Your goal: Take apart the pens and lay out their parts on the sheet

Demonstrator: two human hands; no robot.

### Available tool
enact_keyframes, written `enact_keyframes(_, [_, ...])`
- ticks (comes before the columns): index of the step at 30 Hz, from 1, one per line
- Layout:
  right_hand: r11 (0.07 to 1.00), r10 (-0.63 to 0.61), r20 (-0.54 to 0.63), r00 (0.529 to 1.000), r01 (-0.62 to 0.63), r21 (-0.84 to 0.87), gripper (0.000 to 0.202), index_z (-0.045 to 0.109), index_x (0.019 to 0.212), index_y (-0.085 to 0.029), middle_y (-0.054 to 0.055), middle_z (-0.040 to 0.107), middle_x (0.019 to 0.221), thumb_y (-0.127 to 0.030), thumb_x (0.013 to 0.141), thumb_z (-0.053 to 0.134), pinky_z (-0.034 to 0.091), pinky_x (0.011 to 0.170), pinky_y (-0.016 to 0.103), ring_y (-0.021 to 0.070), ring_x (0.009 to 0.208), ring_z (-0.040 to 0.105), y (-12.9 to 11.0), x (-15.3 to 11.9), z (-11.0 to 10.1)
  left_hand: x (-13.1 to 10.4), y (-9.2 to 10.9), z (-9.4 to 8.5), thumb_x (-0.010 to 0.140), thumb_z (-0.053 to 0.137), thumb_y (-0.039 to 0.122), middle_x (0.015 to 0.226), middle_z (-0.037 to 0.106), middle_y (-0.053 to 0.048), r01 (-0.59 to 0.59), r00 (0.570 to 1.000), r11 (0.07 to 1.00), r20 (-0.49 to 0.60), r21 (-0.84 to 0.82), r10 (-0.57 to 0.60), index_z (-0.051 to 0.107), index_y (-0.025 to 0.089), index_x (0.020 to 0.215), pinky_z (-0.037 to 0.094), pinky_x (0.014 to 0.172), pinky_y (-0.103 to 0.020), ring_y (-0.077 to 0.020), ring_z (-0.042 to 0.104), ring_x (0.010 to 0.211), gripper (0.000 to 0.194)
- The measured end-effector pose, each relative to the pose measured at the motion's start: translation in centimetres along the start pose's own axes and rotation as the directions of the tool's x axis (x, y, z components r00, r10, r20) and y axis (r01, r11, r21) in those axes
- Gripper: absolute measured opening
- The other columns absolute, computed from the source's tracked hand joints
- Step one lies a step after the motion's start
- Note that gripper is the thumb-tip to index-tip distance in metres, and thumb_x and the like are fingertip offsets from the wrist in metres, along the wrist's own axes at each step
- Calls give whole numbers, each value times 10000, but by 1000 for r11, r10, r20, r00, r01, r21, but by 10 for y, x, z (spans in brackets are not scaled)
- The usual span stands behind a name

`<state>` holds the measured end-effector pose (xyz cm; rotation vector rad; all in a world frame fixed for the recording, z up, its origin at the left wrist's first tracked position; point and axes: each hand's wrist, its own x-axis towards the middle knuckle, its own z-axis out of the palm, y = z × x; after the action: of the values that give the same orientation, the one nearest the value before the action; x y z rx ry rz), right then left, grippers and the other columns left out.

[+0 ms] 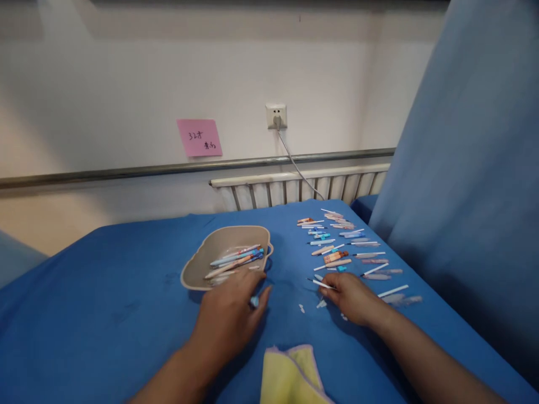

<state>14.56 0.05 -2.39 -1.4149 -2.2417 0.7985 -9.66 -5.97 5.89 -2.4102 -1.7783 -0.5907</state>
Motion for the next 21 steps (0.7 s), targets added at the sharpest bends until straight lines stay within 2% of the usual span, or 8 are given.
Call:
enact_keyframes(2, [997, 18, -18, 1000, -16, 78, 220, 559, 677, -177, -12, 559, 610, -320, 820, 475, 284, 520, 212, 113, 571, 463, 6, 2, 1, -2, 19, 15, 829, 466, 294, 751, 641, -20, -7, 996, 972, 90, -235, 29, 629, 225, 866, 422, 640, -251, -158, 583, 674, 180])
enact_keyframes(4, [981, 37, -28, 999, -31, 194, 180, 569, 706, -172, -16, 554, 614, -305, 800, 493, 308, 524, 208, 113, 573, 462, 11, 4, 2, 2, 32, 39, 795, 507, 280, 707, 642, -12, 45, 982, 919, 185, -392, 31, 641, 213, 801, 417, 609, -233, -154, 585, 665, 150])
enact_keyframes(5, [966, 47, -33, 998, -37, 256, 148, 571, 723, -170, -18, 554, 622, -288, 784, 506, 320, 528, 208, 113, 577, 464, 13, 5, 3, 5, 35, 53, 773, 532, 279, 720, 653, -15, 91, 980, 887, 198, -453, 0, 651, 209, 807, 421, 611, -233, -160, 590, 675, 143])
enact_keyframes(8, [907, 82, -63, 995, -49, 418, 78, 551, 726, -165, -25, 537, 626, -241, 736, 534, 335, 517, 206, 106, 564, 453, 15, 8, 4, 18, 34, 90, 745, 561, 294, 799, 686, -25, 215, 967, 780, 239, -587, -87, 666, 200, 866, 440, 675, -249, -179, 612, 750, 185])
enact_keyframes(10, [870, 105, -73, 992, -56, 490, 75, 528, 703, -166, -32, 514, 606, -238, 717, 546, 333, 496, 204, 99, 536, 434, 14, 10, 3, 24, 29, 106, 727, 583, 285, 836, 692, -22, 237, 965, 729, 245, -643, -98, 656, 200, 923, 444, 703, -256, -176, 616, 760, 225])
enact_keyframes(12, [850, 120, -88, 989, -57, 523, 84, 521, 696, -167, -35, 508, 597, -241, 707, 560, 335, 491, 205, 97, 527, 431, 12, 11, 3, 25, 26, 112, 713, 608, 287, 864, 694, -24, 229, 965, 692, 252, -685, -70, 645, 198, 958, 443, 733, -259, -175, 619, 792, 264])
enact_keyframes(16, [867, 111, -119, 987, -37, 496, 93, 532, 684, -170, -35, 529, 605, -251, 710, 571, 354, 529, 212, 100, 550, 450, 6, 10, 4, 24, 25, 107, 709, 627, 317, 857, 697, -21, 198, 962, 650, 272, -733, 14, 648, 198, 945, 440, 731, -252, -171, 618, 799, 265])
enact_keyframes(21, [847, 108, -64, 992, -58, 528, 121, 517, 660, -176, -51, 501, 571, -267, 700, 587, 342, 512, 206, 91, 527, 427, -2, 9, 8, 25, 23, 103, 785, 537, 310, 830, 695, -15, 205, 953, 617, 298, -760, 50, 673, 186, 829, 437, 719, -237, -153, 603, 761, 189])
